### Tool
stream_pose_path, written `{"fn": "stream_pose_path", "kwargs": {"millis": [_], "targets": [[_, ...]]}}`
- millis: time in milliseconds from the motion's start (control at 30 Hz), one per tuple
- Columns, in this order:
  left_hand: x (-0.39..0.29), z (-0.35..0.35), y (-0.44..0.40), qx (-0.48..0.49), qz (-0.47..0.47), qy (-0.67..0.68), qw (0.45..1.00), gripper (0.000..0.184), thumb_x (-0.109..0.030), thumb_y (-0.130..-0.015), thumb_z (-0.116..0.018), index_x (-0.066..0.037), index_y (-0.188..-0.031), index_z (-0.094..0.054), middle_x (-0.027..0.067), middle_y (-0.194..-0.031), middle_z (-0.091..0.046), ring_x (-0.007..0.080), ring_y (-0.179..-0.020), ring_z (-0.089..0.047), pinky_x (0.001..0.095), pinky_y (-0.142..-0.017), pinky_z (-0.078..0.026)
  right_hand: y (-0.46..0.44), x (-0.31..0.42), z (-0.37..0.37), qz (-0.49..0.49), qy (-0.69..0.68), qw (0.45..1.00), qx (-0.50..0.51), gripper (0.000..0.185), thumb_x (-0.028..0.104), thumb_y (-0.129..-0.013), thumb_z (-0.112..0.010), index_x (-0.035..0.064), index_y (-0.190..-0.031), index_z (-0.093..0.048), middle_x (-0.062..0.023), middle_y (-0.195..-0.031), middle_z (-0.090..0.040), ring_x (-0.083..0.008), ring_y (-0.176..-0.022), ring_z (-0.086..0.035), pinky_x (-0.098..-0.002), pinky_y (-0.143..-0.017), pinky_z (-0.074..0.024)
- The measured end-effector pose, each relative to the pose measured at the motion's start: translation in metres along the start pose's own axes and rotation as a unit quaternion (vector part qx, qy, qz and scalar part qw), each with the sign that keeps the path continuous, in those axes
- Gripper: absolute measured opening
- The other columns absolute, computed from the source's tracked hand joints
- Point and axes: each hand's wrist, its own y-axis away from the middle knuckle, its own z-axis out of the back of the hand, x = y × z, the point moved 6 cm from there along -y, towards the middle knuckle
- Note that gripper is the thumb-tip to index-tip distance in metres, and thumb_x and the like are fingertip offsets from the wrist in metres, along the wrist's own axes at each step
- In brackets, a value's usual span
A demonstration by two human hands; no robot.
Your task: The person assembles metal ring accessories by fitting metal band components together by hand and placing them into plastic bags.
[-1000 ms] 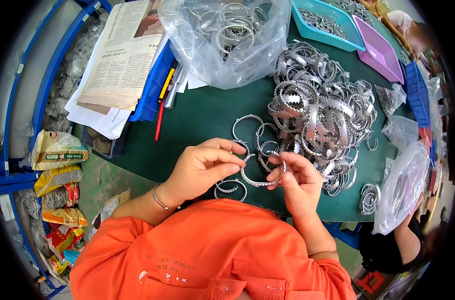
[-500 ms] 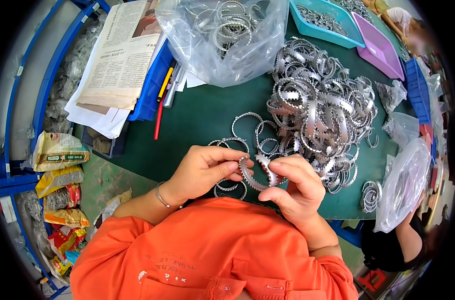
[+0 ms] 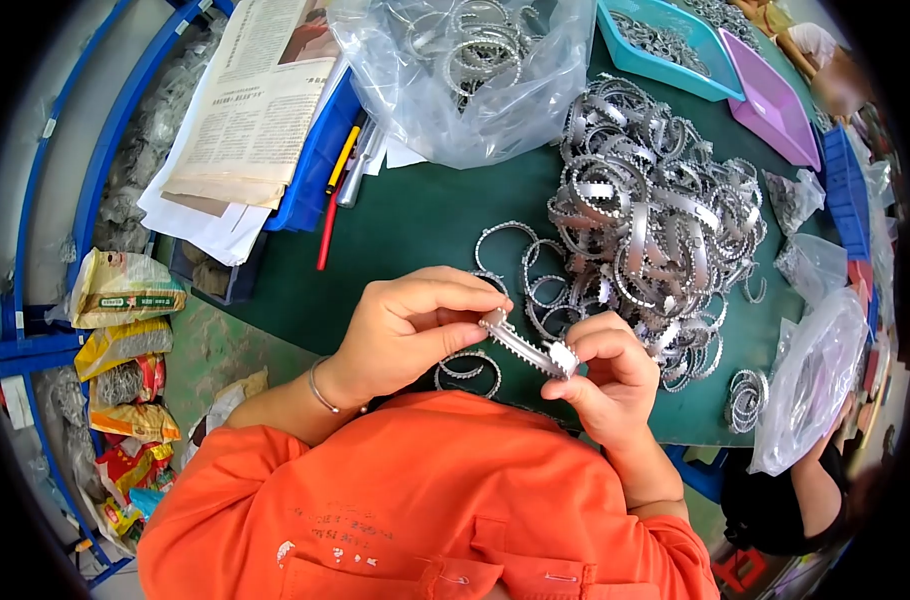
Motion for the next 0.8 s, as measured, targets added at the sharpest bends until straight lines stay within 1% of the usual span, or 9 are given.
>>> {"fn": "stream_pose_path", "kwargs": {"millis": [267, 367, 467, 533, 567, 667, 700, 733, 800], "targets": [[-0.013, -0.006, -0.001, 0.007, -0.038, 0.031, 0.999, 0.032, 0.016, -0.071, -0.063, 0.002, -0.100, -0.061, 0.0167, -0.102, -0.059, 0.0226, -0.092, -0.062, 0.0306, -0.076, -0.052, 0.012, -0.015, 0.002, -0.065, -0.110, 0.991, -0.036, 0.020, -0.007, -0.073, -0.069, -0.0024, -0.088, -0.057, -0.0134, -0.095, -0.057, -0.0134, -0.079, -0.056, -0.0237, -0.063, -0.0469], [-0.014, -0.008, -0.002, 0.003, -0.033, 0.038, 0.999, 0.031, 0.013, -0.070, -0.066, 0.002, -0.099, -0.062, 0.0160, -0.102, -0.059, 0.0216, -0.092, -0.061, 0.0294, -0.076, -0.052, 0.014, -0.021, 0.000, -0.109, -0.175, 0.978, -0.036, 0.023, -0.011, -0.074, -0.065, -0.0026, -0.092, -0.053, -0.0147, -0.098, -0.056, -0.0161, -0.088, -0.057, -0.0279, -0.077, -0.0499], [-0.018, -0.014, -0.004, 0.052, -0.081, -0.073, 0.993, 0.028, 0.007, -0.069, -0.070, 0.003, -0.096, -0.063, 0.0156, -0.102, -0.059, 0.0207, -0.092, -0.059, 0.0286, -0.075, -0.050, 0.016, -0.027, -0.006, -0.142, -0.273, 0.950, -0.054, 0.026, -0.013, -0.075, -0.063, -0.0019, -0.095, -0.051, -0.0155, -0.098, -0.056, -0.0188, -0.092, -0.058, -0.0305, -0.082, -0.0500], [-0.012, -0.018, -0.005, 0.074, -0.036, -0.077, 0.994, 0.027, 0.002, -0.070, -0.072, 0.003, -0.096, -0.064, 0.0156, -0.103, -0.058, 0.0206, -0.093, -0.057, 0.0289, -0.074, -0.049, 0.019, -0.031, -0.007, -0.129, -0.272, 0.953, -0.043, 0.027, -0.014, -0.076, -0.061, -0.0013, -0.097, -0.049, -0.0167, -0.099, -0.057, -0.0207, -0.095, -0.058, -0.0317, -0.083, -0.0499], [-0.012, -0.020, -0.006, 0.075, -0.056, -0.093, 0.991, 0.022, -0.005, -0.074, -0.072, 0.000, -0.094, -0.065, 0.0094, -0.099, -0.062, 0.0142, -0.082, -0.058, 0.0253, -0.068, -0.047, 0.019, -0.032, -0.008, -0.135, -0.282, 0.949, -0.046, 0.027, -0.014, -0.076, -0.060, -0.0014, -0.097, -0.049, -0.0174, -0.101, -0.057, -0.0213, -0.096, -0.058, -0.0319, -0.083, -0.0499], [-0.011, -0.031, -0.006, 0.137, -0.078, -0.117, 0.981, 0.021, -0.006, -0.075, -0.071, 0.000, -0.094, -0.064, 0.0098, -0.095, -0.063, 0.0140, -0.079, -0.059, 0.0255, -0.067, -0.047, 0.019, -0.029, -0.010, -0.109, -0.293, 0.949, -0.042, 0.026, -0.013, -0.080, -0.055, -0.0020, -0.102, -0.048, -0.0191, -0.105, -0.059, -0.0216, -0.098, -0.059, -0.0317, -0.083, -0.0498], [-0.010, -0.035, -0.004, 0.150, -0.053, -0.094, 0.983, 0.019, -0.008, -0.077, -0.070, 0.001, -0.092, -0.063, 0.0100, -0.090, -0.063, 0.0148, -0.074, -0.060, 0.0253, -0.066, -0.048, 0.021, -0.029, -0.012, -0.143, -0.249, 0.957, -0.031, 0.026, -0.011, -0.082, -0.053, -0.0021, -0.106, -0.048, -0.0188, -0.106, -0.059, -0.0206, -0.097, -0.059, -0.0309, -0.084, -0.0493], [-0.011, -0.038, -0.003, 0.178, -0.018, -0.099, 0.979, 0.018, -0.009, -0.076, -0.071, 0.003, -0.085, -0.061, 0.0144, -0.088, -0.064, 0.0227, -0.079, -0.062, 0.0304, -0.069, -0.048, 0.022, -0.030, -0.013, -0.175, -0.204, 0.963, -0.020, 0.026, -0.009, -0.085, -0.051, -0.0023, -0.110, -0.048, -0.0185, -0.107, -0.060, -0.0196, -0.097, -0.060, -0.0301, -0.084, -0.0488], [-0.023, -0.039, -0.007, 0.189, -0.064, -0.163, 0.966, 0.018, -0.009, -0.075, -0.072, 0.003, -0.084, -0.060, 0.0136, -0.084, -0.063, 0.0240, -0.074, -0.061, 0.0307, -0.066, -0.048, 0.022, -0.030, -0.011, -0.165, -0.113, 0.980, -0.014, 0.027, -0.001, -0.091, -0.045, -0.0029, -0.118, -0.050, -0.0142, -0.104, -0.063, -0.0151, -0.093, -0.061, -0.0266, -0.082, -0.0480]]}}
